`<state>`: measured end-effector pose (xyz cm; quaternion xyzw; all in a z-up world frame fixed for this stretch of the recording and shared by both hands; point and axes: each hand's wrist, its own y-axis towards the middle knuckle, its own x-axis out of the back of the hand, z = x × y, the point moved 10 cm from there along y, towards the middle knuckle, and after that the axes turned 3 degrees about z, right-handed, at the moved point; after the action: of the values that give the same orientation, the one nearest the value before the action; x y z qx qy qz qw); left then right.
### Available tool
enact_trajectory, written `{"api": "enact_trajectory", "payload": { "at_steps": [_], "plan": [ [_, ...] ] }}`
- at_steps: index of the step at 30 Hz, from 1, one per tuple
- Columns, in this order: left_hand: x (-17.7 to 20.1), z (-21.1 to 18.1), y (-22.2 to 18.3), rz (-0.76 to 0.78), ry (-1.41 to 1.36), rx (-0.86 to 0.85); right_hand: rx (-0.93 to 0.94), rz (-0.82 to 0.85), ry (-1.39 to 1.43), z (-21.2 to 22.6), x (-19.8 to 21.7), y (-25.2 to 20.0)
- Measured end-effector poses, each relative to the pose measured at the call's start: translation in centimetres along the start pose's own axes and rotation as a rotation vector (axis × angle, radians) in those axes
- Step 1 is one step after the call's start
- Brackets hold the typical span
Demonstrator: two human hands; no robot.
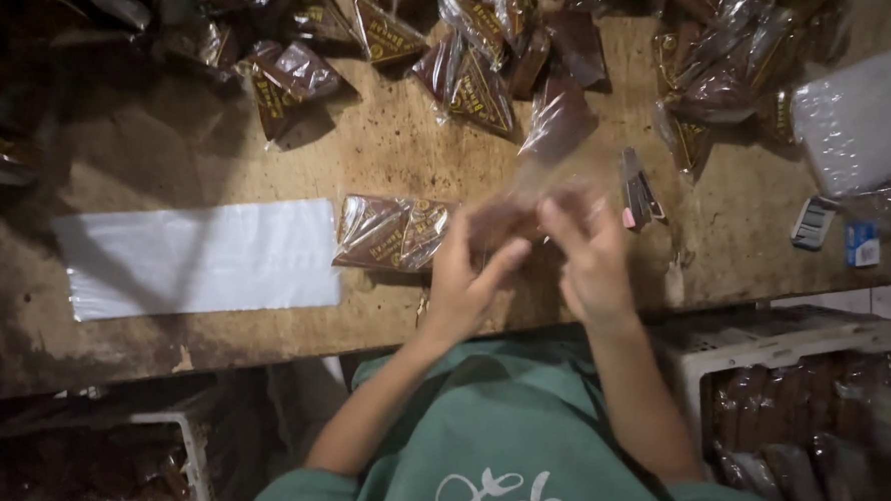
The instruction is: Packaging individually wrapped triangular food items into larger plastic bags and stapling them shut at a high speed.
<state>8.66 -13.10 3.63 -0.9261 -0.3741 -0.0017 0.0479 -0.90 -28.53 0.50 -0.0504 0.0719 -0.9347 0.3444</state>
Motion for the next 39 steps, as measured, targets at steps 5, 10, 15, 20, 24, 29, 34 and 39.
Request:
{"api": "enact_trajectory", "payload": {
  "at_steps": [5,10,15,20,24,29,34,39],
  "plan": [
    [2.9,4.0,-0.6,-0.216,-0.17,0.132,0.081,0.107,0.124,3.1,0.5,-0.3],
    [0.9,3.6,-1.7,-0.163,-0.397,0.271,0.208,-0.044,-0.035,3.1,1.9,-1.2],
    [1.7,4.4,-2.3,-0.214,-0.576,0.197,0.141,-0.227,0.045,3.6,3.5,-1.8],
    [1.6,1.6,-2.2,-0.223,-0.484,0.129,0.114,0.094,-0.115,6.4,0.3,-2.3],
    [3.8,2.1,-2.4,-0.347,-0.356,-0.005,0.238,0.043,-0.21,6.1,2.4,-1.9],
    [2.7,0.6,-1.2,-0.234,-0.235,-0.117,0.493,0.387,-0.647,7.4,-4.2,-4.0],
    [5.0,0.9,-1.4,-0.454,-0.487,-0.05,-0.221,0.445,0.112,-1.9,-2.4,-5.3],
    [4.8,-1.8,-1.9,-0.42,-0.205,-0.374,-0.4,0.292,0.608,-2.0,-1.8,-4.7]
  ]
}}
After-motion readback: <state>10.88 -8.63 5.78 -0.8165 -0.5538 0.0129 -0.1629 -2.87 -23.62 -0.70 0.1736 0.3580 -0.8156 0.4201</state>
